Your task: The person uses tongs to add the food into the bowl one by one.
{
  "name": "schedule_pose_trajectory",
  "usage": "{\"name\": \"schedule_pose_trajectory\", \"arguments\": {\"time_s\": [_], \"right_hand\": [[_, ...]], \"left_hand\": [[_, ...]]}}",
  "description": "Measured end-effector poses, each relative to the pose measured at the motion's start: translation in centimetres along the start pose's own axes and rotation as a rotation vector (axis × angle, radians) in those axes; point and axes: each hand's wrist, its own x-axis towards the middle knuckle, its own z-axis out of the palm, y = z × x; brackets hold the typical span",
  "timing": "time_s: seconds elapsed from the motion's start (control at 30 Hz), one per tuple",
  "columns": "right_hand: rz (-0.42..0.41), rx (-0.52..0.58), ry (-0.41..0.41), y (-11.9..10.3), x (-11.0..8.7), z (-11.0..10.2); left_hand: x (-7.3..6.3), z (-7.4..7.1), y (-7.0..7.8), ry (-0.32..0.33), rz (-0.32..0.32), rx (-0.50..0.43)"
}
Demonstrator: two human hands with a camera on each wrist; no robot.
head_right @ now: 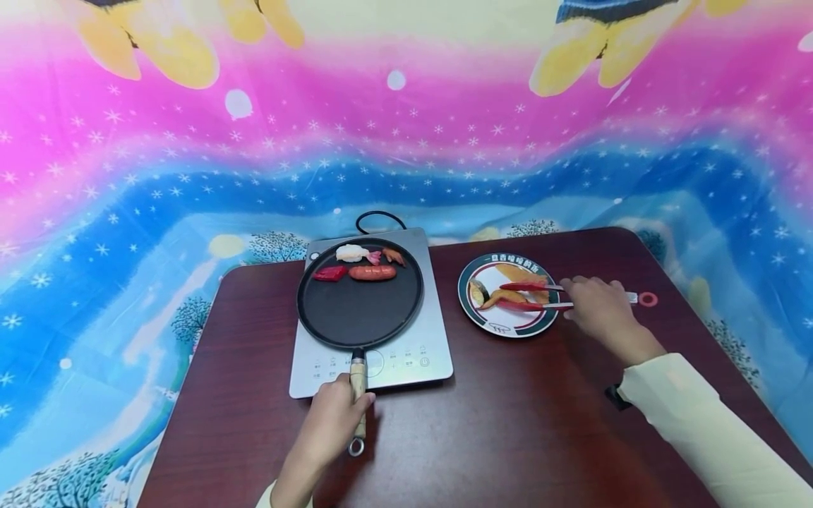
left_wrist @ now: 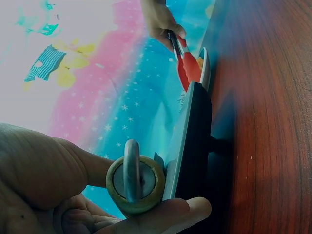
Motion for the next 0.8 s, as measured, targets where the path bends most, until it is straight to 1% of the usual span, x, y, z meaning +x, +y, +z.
{"name": "schedule_pose_trajectory", "arguments": {"time_s": [0.23,0.6,0.8], "right_hand": [[-0.003,0.008,0.023,0.19,0.04,0.58],[0.011,0.022,-0.052,0.69,0.37,0.95],[0.0,0.032,-0.054,0.96,0.47,1.09]], "left_hand": [[0.0,0.17,-0.01,-0.005,-0.014,-0.01],[-0.02,-0.02,-0.02,0.001,0.002,-0.005],[-0.02,-0.04,-0.01,0.007,0.007,-0.004]]}}
